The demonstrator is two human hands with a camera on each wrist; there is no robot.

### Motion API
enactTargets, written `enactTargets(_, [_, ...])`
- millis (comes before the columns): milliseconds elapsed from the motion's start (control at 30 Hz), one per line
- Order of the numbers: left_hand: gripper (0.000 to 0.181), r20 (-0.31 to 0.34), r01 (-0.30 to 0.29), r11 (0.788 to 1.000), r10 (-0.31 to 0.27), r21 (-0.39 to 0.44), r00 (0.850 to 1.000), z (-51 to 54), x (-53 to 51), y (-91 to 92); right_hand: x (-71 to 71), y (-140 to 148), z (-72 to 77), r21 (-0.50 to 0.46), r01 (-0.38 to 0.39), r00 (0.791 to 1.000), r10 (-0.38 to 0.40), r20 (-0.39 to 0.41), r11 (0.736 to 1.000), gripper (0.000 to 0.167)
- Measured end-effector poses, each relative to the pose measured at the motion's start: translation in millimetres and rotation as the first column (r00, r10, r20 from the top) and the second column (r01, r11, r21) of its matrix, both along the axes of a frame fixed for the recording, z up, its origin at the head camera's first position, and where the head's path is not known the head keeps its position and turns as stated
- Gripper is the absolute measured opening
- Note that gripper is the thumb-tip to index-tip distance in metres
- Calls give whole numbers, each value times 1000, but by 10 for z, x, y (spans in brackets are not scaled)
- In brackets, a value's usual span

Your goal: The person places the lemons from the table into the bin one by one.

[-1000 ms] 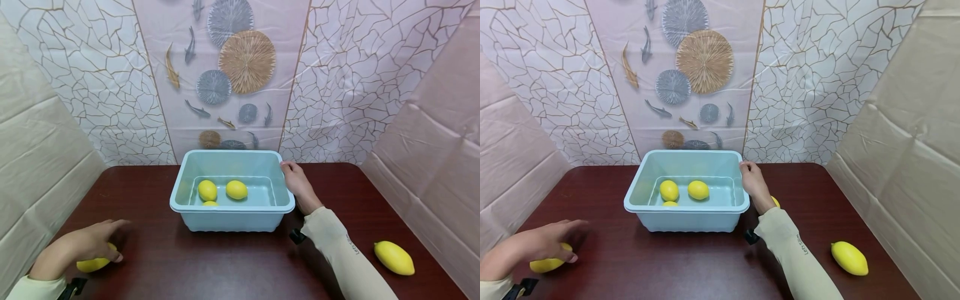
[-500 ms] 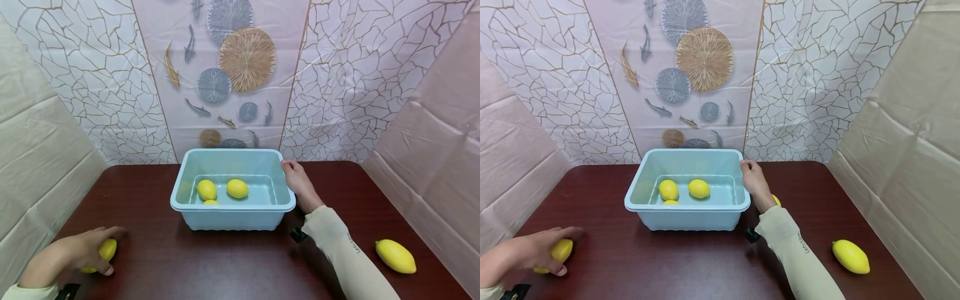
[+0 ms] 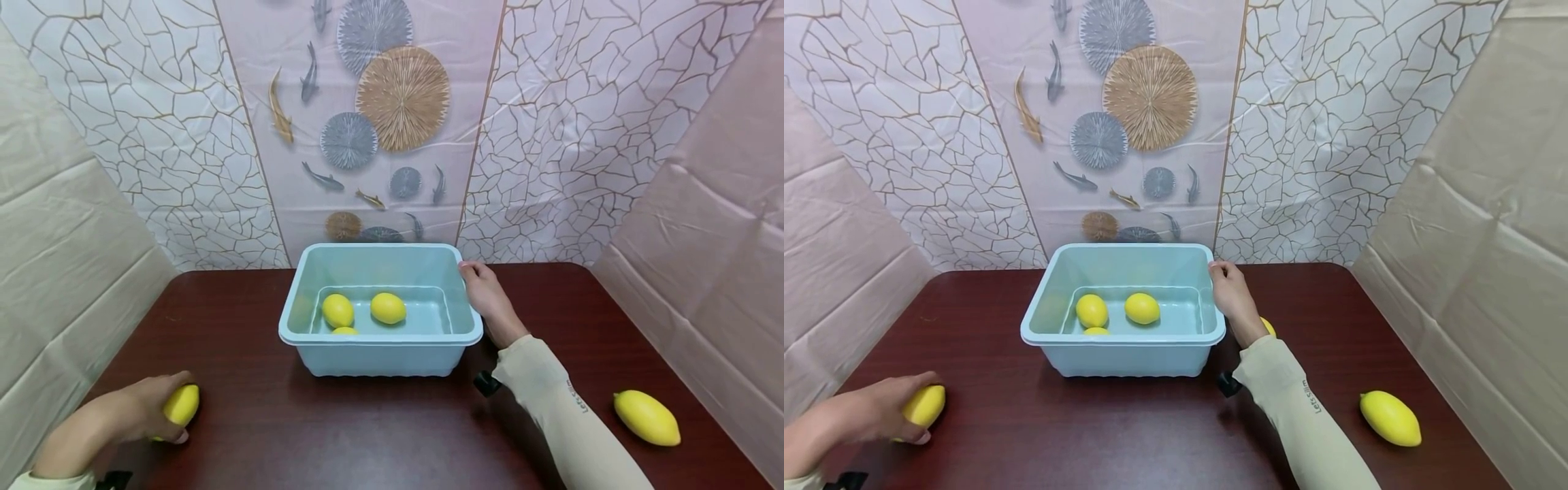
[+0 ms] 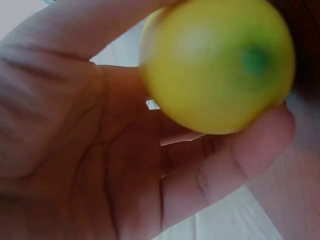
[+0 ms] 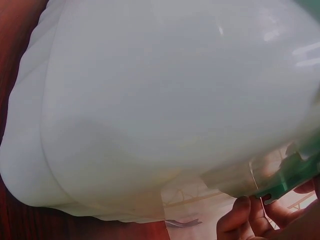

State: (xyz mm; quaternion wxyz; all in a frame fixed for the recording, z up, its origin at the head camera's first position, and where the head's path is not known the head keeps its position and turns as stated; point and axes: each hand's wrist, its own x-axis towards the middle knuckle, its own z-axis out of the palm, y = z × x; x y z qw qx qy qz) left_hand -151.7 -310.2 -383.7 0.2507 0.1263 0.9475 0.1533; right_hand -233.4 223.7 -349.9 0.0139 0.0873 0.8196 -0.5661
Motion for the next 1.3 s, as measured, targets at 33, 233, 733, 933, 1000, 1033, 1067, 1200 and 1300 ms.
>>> enactTargets(33, [76, -7, -8, 1000, 9, 7, 1000, -9, 9, 0, 0, 1, 1, -1, 0, 1000, 0, 1, 1000, 53])
enactTargets(233, [65, -72, -54, 997, 58, 48, 996, -69, 25, 14, 6, -1, 6, -1, -7, 1000, 7, -1, 1000, 54])
enactTargets(733, [51, -323, -14, 988, 63, 153, 944, -87, 84, 134, -4, 3, 15, -7, -8, 1000, 8, -4, 1000, 54])
enactTargets(933, [42, -511, -46, 960, 187, 276, 839, -61, 84, 287, -3, 9, 8, -3, -14, 1000, 14, -7, 1000, 54])
enactTargets(1000, [43, -547, -56, 952, 219, 300, 808, -34, 81, 329, -4, 10, 5, -4, -12, 1000, 12, -7, 1000, 54])
enactTargets(1033, [44, -563, -58, 949, 232, 310, 793, -21, 80, 346, -6, 10, 3, -5, -11, 1000, 11, -7, 1000, 54])
enactTargets(1067, [45, -575, -63, 946, 246, 319, 780, -10, 77, 360, -5, 9, 2, -5, -9, 1000, 9, -4, 1000, 54])
enactTargets(1200, [45, -624, -57, 936, 277, 349, 731, 23, 78, 406, 3, 7, 6, -9, -6, 1000, 6, 7, 1000, 55])
enactTargets(1300, [45, -661, -39, 932, 284, 359, 695, 36, 80, 430, 7, 6, 13, -9, -13, 1000, 13, 6, 1000, 55])
